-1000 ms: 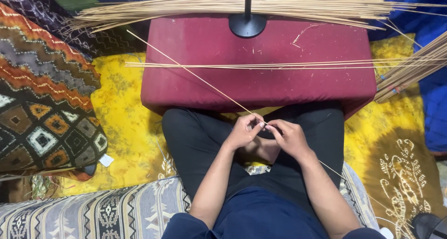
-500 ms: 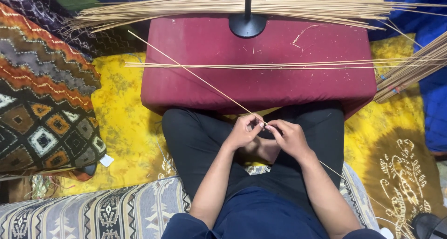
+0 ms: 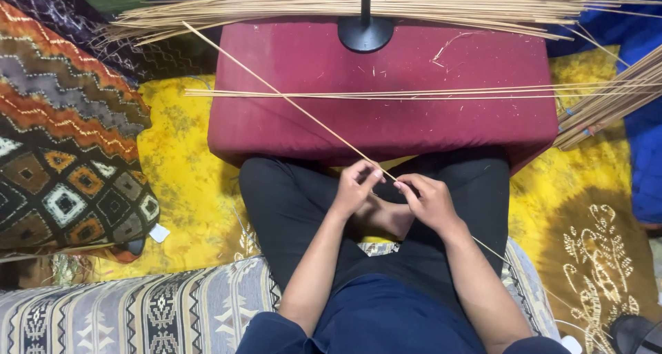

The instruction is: Sorting and aligning thin dried stalks into a bundle on a padded surface.

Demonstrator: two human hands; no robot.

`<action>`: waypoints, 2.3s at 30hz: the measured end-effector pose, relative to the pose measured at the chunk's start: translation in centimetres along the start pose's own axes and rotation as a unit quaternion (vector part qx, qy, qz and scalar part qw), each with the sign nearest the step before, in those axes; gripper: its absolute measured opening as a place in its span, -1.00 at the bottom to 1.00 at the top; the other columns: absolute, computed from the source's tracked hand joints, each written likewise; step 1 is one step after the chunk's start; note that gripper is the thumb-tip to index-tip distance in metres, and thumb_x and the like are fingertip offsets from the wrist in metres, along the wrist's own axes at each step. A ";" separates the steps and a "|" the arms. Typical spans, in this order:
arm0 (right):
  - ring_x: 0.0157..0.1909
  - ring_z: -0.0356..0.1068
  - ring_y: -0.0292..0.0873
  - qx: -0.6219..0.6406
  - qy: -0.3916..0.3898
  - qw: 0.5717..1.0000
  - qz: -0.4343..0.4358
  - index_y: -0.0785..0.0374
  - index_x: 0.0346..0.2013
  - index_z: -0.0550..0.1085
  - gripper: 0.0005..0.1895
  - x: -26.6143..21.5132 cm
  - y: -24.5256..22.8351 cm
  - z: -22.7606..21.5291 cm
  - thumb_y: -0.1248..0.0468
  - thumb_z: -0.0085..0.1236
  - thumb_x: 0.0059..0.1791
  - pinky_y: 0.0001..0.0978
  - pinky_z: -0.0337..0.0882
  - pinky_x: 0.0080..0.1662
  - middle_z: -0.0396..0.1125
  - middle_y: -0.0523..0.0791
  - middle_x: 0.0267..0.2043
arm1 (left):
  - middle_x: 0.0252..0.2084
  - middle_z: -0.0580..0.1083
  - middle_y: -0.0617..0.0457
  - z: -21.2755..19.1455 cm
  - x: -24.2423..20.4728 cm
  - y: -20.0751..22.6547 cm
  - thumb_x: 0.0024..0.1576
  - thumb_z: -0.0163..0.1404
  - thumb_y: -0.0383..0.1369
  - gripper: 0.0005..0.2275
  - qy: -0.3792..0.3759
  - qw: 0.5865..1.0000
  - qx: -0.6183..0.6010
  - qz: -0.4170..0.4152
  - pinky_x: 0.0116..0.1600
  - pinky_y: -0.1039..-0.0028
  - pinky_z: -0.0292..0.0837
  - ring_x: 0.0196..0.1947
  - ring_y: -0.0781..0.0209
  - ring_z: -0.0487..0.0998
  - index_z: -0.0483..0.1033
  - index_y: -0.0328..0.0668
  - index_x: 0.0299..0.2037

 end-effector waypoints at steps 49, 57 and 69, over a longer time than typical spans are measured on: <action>-0.51 0.43 0.00 -0.024 0.053 0.994 -0.092 0.41 -0.22 0.60 -0.96 1.8 -1.6 2.4 0.51 0.24 0.04 -0.33 0.33 -0.53 0.46 0.00 -0.43 | -0.55 0.55 0.10 0.2 1.3 1.6 0.21 0.11 -0.40 -0.80 0.034 0.990 0.034 0.129 -0.22 0.44 0.48 -0.47 0.10 0.61 0.56 -0.11 -0.50; -0.47 0.47 0.04 -0.029 0.061 0.992 -0.102 0.43 -0.23 0.59 -0.98 1.7 -1.7 2.1 0.50 0.24 0.05 -0.29 0.38 -0.51 0.48 0.01 -0.41 | -0.51 0.57 0.07 -0.2 1.4 1.8 0.21 0.11 -0.44 -0.82 0.061 0.988 0.037 0.136 -0.23 0.43 0.48 -0.46 0.08 0.61 0.57 -0.14 -0.48; -0.35 0.52 0.15 -0.040 -0.088 0.991 -0.092 0.31 -0.16 0.58 -0.89 0.3 -3.1 3.8 0.41 0.16 0.04 -0.11 0.49 -0.36 0.49 0.05 -0.36 | -0.44 0.51 0.06 -3.1 0.9 -0.1 0.42 -0.32 -0.07 -0.63 0.201 0.957 -0.193 0.078 -0.20 0.57 0.48 -0.40 0.26 0.62 0.40 -0.16 -0.19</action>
Point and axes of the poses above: each hand's wrist, its own x-axis towards the middle knuckle, its own z-axis out of the palm, y = z × x, the point moved 3 cm from there along x, towards the middle knuckle
